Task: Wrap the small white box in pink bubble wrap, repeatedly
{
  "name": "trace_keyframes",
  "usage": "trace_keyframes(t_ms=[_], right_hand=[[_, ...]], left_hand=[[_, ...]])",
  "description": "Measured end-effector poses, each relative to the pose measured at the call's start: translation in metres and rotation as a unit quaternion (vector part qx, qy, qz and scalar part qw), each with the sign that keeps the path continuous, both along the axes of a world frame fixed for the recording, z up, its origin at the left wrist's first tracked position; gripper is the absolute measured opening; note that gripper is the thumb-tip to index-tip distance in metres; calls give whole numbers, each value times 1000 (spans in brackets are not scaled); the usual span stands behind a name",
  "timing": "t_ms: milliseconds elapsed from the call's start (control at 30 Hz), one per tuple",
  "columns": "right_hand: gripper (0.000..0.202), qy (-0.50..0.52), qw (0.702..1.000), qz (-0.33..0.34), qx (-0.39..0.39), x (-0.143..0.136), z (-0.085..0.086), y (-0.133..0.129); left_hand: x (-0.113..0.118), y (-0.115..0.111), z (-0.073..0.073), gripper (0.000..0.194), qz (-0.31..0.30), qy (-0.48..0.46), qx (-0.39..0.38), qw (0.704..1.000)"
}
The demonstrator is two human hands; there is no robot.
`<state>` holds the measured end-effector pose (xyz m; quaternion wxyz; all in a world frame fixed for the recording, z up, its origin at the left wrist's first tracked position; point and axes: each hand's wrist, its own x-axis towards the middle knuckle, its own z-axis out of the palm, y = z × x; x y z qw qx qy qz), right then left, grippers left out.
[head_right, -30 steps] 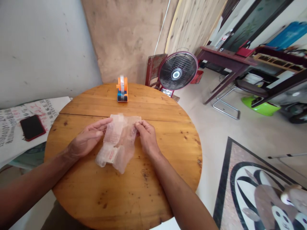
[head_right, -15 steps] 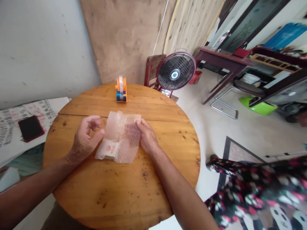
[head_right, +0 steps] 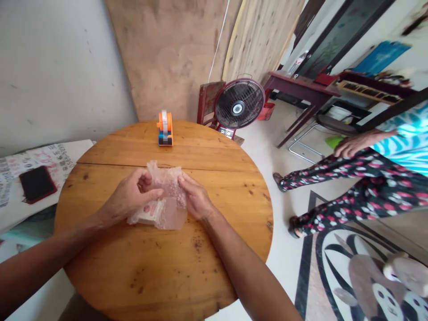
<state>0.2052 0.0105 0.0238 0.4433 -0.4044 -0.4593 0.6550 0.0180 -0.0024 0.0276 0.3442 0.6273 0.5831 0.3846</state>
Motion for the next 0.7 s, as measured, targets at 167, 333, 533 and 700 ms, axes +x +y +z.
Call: trace_keyframes(t_ms=[167, 333, 533, 700], right_hand=[[46, 0, 1000, 16, 8, 2, -1, 2], [31, 35, 998, -57, 16, 7, -6, 10], [34, -56, 982, -166, 64, 18, -17, 24], [31, -153, 960, -208, 110, 28, -24, 34]], left_hand=[[-2, 6, -2, 23, -106, -159, -88, 978], [-17, 13, -11, 22, -36, -241, -114, 963], [-35, 29, -16, 27, 57, -341, -144, 927], [-40, 32, -17, 25, 65, -283, -103, 951]])
